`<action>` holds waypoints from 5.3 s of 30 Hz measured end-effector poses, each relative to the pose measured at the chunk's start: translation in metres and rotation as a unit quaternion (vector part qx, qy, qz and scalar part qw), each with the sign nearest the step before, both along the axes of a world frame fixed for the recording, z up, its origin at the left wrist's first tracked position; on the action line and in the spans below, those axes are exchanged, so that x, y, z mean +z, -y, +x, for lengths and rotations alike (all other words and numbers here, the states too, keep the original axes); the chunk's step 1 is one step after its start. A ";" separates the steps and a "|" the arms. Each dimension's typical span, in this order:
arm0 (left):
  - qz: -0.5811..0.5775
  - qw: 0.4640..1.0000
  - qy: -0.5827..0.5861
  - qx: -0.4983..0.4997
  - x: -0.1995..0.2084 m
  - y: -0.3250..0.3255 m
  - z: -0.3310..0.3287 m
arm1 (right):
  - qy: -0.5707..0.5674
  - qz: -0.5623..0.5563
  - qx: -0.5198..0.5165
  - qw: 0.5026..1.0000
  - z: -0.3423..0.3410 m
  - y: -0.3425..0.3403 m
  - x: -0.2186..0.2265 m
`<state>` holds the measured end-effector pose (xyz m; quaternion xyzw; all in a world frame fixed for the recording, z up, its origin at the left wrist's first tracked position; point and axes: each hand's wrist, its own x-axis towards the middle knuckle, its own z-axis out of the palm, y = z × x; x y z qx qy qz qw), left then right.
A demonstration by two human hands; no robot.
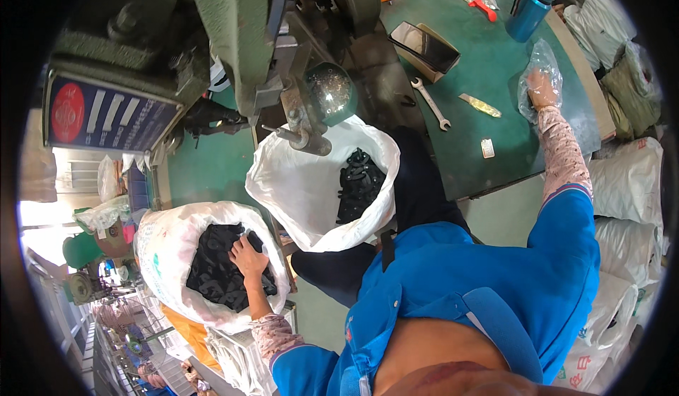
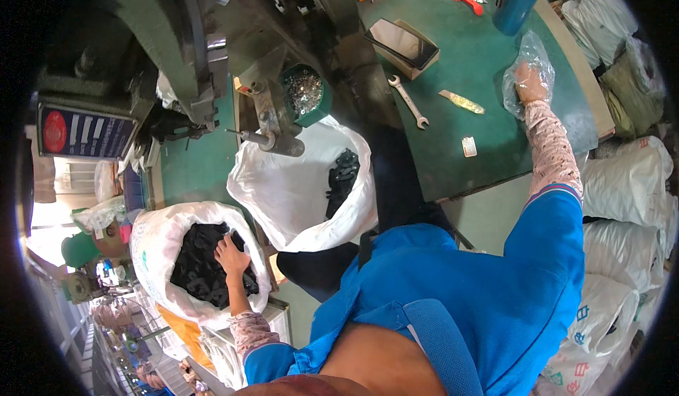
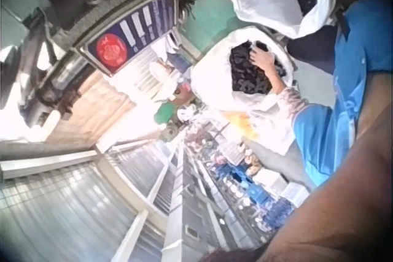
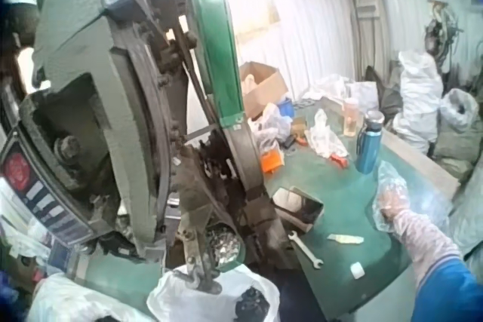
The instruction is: The person repeatedly picks black plastic components from a white sack, attaches small metal pins to them by hand, and places the assembled units into a second white sack. The process is continuous and repetitive.
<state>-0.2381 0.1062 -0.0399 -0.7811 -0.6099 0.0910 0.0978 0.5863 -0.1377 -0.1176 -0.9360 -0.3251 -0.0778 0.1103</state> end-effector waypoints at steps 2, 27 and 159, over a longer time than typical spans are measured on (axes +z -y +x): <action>0.005 1.000 0.002 -0.003 0.000 0.001 -0.003 | -0.012 0.009 0.037 0.999 0.004 0.000 0.002; 0.003 0.999 0.048 0.014 -0.002 0.001 -0.001 | -0.567 0.409 -0.128 0.704 -0.043 0.012 0.031; -0.141 0.979 0.090 0.118 0.032 0.023 0.003 | -0.073 0.262 0.008 0.962 -0.197 0.058 0.097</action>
